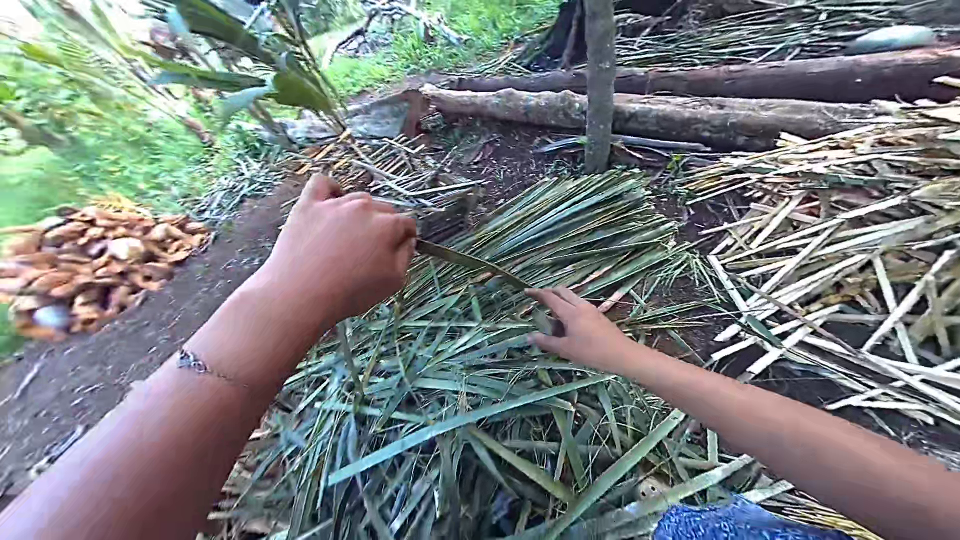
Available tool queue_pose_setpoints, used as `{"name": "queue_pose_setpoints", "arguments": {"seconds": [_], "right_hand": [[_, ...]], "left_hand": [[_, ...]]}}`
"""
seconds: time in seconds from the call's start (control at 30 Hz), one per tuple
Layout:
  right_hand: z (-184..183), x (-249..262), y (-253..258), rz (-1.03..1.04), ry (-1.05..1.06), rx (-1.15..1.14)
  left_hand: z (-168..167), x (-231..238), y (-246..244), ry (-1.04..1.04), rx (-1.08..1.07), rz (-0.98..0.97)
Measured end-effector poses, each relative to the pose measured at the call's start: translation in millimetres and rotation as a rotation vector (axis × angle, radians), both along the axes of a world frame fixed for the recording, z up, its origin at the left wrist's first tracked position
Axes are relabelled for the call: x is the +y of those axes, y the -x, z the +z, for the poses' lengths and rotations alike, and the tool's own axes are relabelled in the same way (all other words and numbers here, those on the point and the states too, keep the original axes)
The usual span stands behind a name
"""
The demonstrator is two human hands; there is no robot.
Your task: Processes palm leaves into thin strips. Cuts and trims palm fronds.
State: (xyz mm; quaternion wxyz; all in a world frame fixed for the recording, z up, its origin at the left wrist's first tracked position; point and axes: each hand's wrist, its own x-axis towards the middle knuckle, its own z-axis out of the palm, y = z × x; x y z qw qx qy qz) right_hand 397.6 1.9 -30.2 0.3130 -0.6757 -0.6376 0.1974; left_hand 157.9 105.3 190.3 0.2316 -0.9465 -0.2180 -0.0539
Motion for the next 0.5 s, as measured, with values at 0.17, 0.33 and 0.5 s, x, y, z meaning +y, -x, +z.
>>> {"name": "queue_pose_setpoints", "arguments": {"seconds": [0.17, 0.33, 0.5], "right_hand": [[25, 19, 49, -0.083, -0.327, 0.03], [36, 18, 68, -0.012, -0.525, 0.039], [39, 11, 86, 0.016, -0.456, -0.029]], "left_hand": [[35, -36, 35, -0.078, -0.006, -0.059], [46, -53, 62, -0.115, -0.016, -0.098], [45, -60, 79, -0.151, -0.039, -0.124]]}}
